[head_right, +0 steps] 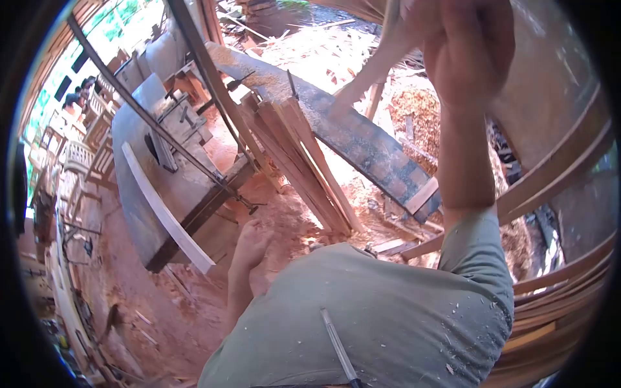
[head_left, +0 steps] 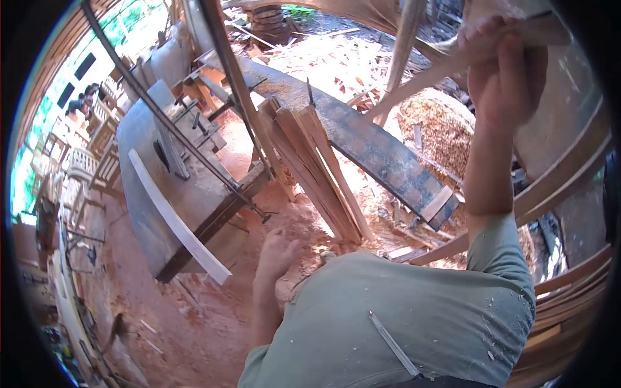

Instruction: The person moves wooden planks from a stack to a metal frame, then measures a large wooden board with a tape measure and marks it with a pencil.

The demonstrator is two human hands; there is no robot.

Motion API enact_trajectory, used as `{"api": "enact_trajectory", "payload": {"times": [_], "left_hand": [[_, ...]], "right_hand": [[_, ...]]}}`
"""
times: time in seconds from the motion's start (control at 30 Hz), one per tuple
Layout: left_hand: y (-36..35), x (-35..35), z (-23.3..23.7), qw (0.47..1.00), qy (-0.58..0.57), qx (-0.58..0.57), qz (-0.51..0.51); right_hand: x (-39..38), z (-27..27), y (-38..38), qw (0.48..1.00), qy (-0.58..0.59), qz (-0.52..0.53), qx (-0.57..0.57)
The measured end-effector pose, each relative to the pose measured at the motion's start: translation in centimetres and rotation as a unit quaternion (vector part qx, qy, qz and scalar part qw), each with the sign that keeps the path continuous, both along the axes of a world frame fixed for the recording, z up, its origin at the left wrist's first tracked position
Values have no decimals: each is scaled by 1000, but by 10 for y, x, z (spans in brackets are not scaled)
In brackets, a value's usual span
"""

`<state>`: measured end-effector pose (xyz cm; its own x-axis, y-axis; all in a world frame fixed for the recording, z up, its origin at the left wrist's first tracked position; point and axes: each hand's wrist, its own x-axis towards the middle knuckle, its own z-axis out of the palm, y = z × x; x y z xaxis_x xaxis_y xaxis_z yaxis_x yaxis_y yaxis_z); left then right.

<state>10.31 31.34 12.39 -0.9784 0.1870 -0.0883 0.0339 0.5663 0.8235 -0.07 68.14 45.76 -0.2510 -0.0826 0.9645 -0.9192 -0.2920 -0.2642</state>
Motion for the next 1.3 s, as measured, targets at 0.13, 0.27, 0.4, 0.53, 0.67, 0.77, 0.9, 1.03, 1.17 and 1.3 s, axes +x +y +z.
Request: {"api": "enact_trajectory", "payload": {"times": [0.13, 0.27, 0.4, 0.53, 0.67, 0.77, 0.9, 1.03, 1.17, 1.3], "left_hand": [[-20, 36, -15, 989, 14, 13, 147], [-26, 73, -13, 963, -64, -4, 263], [-38, 100, -7, 945, -95, 2, 314], [-61, 141, -59, 902, -131, -26, 410], [-106, 131, -88, 863, -58, -118, 487], [-139, 78, -41, 872, 17, -85, 482], [-169, 20, -87, 834, -91, -198, 506], [-164, 10, -99, 804, -186, -289, 485], [-138, 40, -138, 844, -206, -202, 452], [-85, 136, -179, 811, -94, -199, 542]], "right_hand": [[-56, 22, -41, 972, 135, -184, 51], [-222, -29, -6, 865, 89, -415, 268], [-336, -271, 127, 696, -34, -583, 417], [-151, -435, 79, 826, -216, -337, 396], [60, -495, 28, 762, -404, -269, 429], [116, -548, 63, 675, -584, -264, 366], [109, -496, 58, 432, -710, -178, 527], [71, -526, 50, 517, -591, -80, 614], [45, -501, -38, 522, -541, 94, 652], [40, -518, -131, 492, -427, 189, 735]]}}
